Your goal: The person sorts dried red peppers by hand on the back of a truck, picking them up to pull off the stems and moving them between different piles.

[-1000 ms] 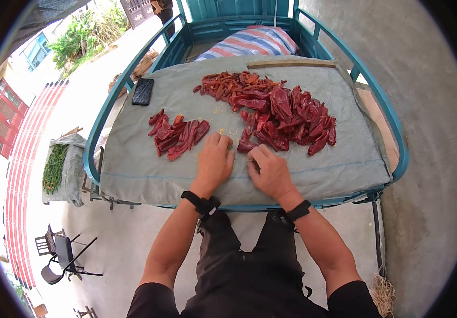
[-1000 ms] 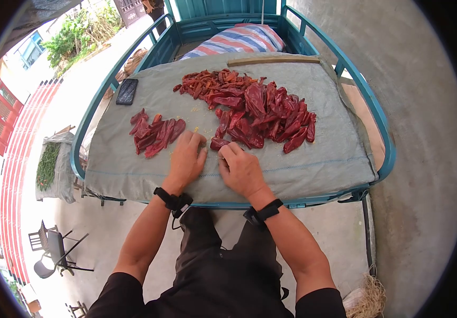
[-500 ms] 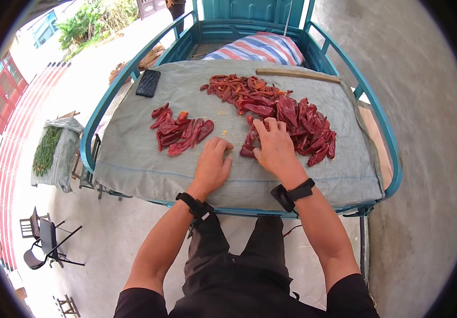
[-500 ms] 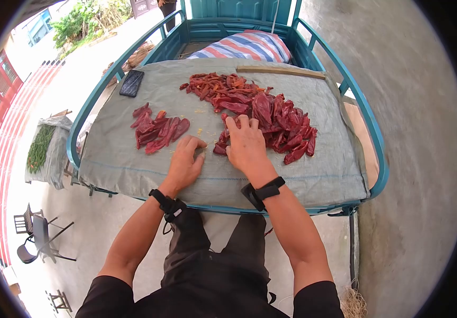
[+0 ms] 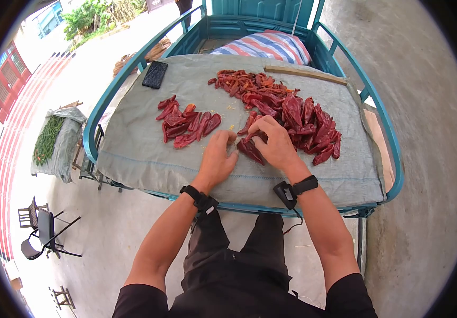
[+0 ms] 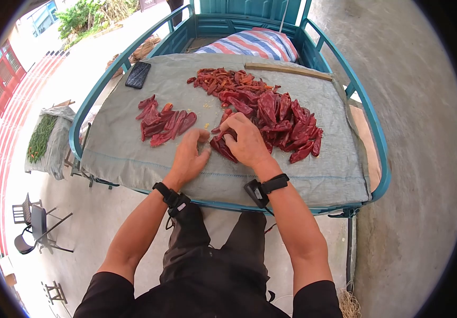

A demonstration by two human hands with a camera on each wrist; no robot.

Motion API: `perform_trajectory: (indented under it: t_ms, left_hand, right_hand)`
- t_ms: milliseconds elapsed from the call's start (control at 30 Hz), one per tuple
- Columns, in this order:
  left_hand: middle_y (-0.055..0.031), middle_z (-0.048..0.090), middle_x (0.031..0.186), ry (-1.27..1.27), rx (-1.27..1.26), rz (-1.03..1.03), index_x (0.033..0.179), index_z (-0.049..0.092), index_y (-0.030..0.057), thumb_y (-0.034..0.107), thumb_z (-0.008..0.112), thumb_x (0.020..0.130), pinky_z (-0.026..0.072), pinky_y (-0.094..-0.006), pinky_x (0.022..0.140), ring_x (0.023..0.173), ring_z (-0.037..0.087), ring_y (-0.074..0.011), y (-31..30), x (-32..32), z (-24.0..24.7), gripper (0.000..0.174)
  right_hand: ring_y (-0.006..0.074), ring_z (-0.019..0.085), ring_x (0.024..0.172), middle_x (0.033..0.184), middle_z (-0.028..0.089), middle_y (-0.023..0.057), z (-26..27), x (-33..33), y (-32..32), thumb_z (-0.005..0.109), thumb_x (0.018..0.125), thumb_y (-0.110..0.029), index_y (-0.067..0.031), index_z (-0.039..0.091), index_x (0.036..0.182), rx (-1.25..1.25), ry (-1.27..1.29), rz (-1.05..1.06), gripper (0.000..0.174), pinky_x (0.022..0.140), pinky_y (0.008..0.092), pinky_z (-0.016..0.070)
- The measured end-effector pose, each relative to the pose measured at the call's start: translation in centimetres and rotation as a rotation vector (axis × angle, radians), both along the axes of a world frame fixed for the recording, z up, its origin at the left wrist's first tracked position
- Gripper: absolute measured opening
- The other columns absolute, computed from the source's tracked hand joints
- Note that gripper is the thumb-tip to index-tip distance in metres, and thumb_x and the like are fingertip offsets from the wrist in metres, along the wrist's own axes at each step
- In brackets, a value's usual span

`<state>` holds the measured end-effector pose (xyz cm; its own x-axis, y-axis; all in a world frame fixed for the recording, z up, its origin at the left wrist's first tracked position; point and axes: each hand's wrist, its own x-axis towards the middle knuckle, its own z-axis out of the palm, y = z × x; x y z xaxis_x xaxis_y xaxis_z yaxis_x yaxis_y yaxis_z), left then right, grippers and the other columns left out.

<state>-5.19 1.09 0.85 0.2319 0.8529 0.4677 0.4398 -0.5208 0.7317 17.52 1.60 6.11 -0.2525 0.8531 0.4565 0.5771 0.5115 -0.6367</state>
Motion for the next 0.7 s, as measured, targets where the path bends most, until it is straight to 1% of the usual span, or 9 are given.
perform_trajectory:
  t_ms: [100, 167, 200, 267, 300, 400, 500, 600, 700]
  left_hand:
    - [-0.0173, 0.070, 0.121, -0.017, -0.011, -0.011, 0.129, 0.065, 0.0000, 0.000, 0.078, 0.087, 0.0572, -0.0441, 0.103, 0.116, 0.071, -0.0348, 0.1, 0.1, 0.1, 0.044]
    - [-0.0193, 0.068, 0.124, -0.014, -0.013, -0.029, 0.130, 0.063, 0.0007, -0.001, 0.078, 0.088, 0.0562, -0.0464, 0.104, 0.119, 0.068, -0.0387, 0.0, 0.1, 0.3, 0.045]
    - [-0.0203, 0.067, 0.125, -0.012, -0.014, -0.039, 0.130, 0.062, 0.0010, -0.001, 0.078, 0.088, 0.0558, -0.0475, 0.104, 0.120, 0.067, -0.0407, 0.0, 0.0, 0.2, 0.045]
    - [-0.0202, 0.067, 0.125, -0.015, -0.022, -0.040, 0.130, 0.061, 0.0010, -0.001, 0.078, 0.088, 0.0559, -0.0476, 0.104, 0.120, 0.067, -0.0406, 0.0, 0.1, 0.2, 0.045]
    - [-0.0202, 0.067, 0.125, -0.016, -0.025, -0.041, 0.130, 0.061, 0.0010, -0.001, 0.078, 0.088, 0.0560, -0.0477, 0.104, 0.120, 0.067, -0.0406, 0.0, 0.1, 0.2, 0.045]
    - [-0.0203, 0.066, 0.126, 0.001, -0.022, -0.043, 0.130, 0.061, 0.0010, -0.001, 0.078, 0.088, 0.0559, -0.0478, 0.104, 0.120, 0.067, -0.0407, 0.0, 0.0, 0.3, 0.045]
    - [-0.0204, 0.067, 0.126, 0.002, -0.015, -0.026, 0.130, 0.061, 0.0011, -0.001, 0.077, 0.089, 0.0558, -0.0479, 0.105, 0.120, 0.067, -0.0408, 0.0, 0.1, 0.2, 0.044]
    - [-0.0204, 0.067, 0.126, 0.018, -0.006, -0.019, 0.130, 0.062, 0.0010, -0.001, 0.077, 0.089, 0.0559, -0.0479, 0.105, 0.121, 0.068, -0.0409, 0.0, 0.0, 0.0, 0.043]
    - [-0.0203, 0.068, 0.125, 0.009, -0.007, -0.028, 0.129, 0.062, 0.0010, -0.001, 0.077, 0.090, 0.0561, -0.0479, 0.105, 0.121, 0.068, -0.0407, 0.2, 0.0, 0.0, 0.042]
  right_hand:
    - [0.0280, 0.073, 0.101, 0.112, 0.071, 0.0117, 0.5, 0.1, -0.1, 0.073, 0.094, 0.001, -0.0036, 0.072, 0.119, 0.007, 0.125, -0.018, 0.025, 0.092, 0.0379, 0.0585]
    - [0.0234, 0.074, 0.096, 0.108, 0.072, 0.0101, 0.5, 0.3, 0.1, 0.074, 0.097, 0.000, -0.0027, 0.071, 0.118, 0.021, 0.254, -0.048, 0.022, 0.086, 0.0365, 0.0590]
    - [0.0230, 0.074, 0.097, 0.110, 0.073, 0.0100, 0.6, 0.5, 0.0, 0.073, 0.098, 0.000, -0.0023, 0.071, 0.119, -0.016, 0.268, -0.072, 0.022, 0.088, 0.0362, 0.0588]
    - [0.0223, 0.072, 0.101, 0.114, 0.075, 0.0098, 1.0, 1.0, -0.1, 0.071, 0.099, 0.000, -0.0015, 0.072, 0.120, -0.087, 0.295, -0.121, 0.021, 0.092, 0.0355, 0.0583]
    - [0.0249, 0.074, 0.104, 0.114, 0.075, 0.0110, 0.9, 1.2, 0.1, 0.072, 0.097, 0.000, -0.0017, 0.071, 0.122, -0.215, 0.379, -0.134, 0.025, 0.094, 0.0354, 0.0583]
    - [0.0302, 0.074, 0.110, 0.117, 0.073, 0.0137, 0.4, 1.8, 0.0, 0.074, 0.095, -0.002, -0.0025, 0.071, 0.125, -0.040, 0.094, -0.124, 0.030, 0.099, 0.0382, 0.0582]
    - [0.0373, 0.071, 0.119, 0.124, 0.070, 0.0165, 0.0, 2.0, -0.6, 0.077, 0.092, -0.006, -0.0031, 0.070, 0.128, -0.037, -0.014, -0.095, 0.037, 0.106, 0.0436, 0.0566]
    - [0.0401, 0.067, 0.123, 0.128, 0.068, 0.0158, 0.0, 1.8, -1.4, 0.080, 0.089, -0.008, -0.0054, 0.069, 0.127, 0.046, -0.164, -0.187, 0.040, 0.105, 0.0503, 0.0574]
    - [0.0403, 0.064, 0.125, 0.127, 0.066, 0.0154, -0.1, 1.6, -1.7, 0.081, 0.089, -0.012, -0.0060, 0.068, 0.129, 0.055, -0.214, -0.242, 0.043, 0.105, 0.0509, 0.0568]
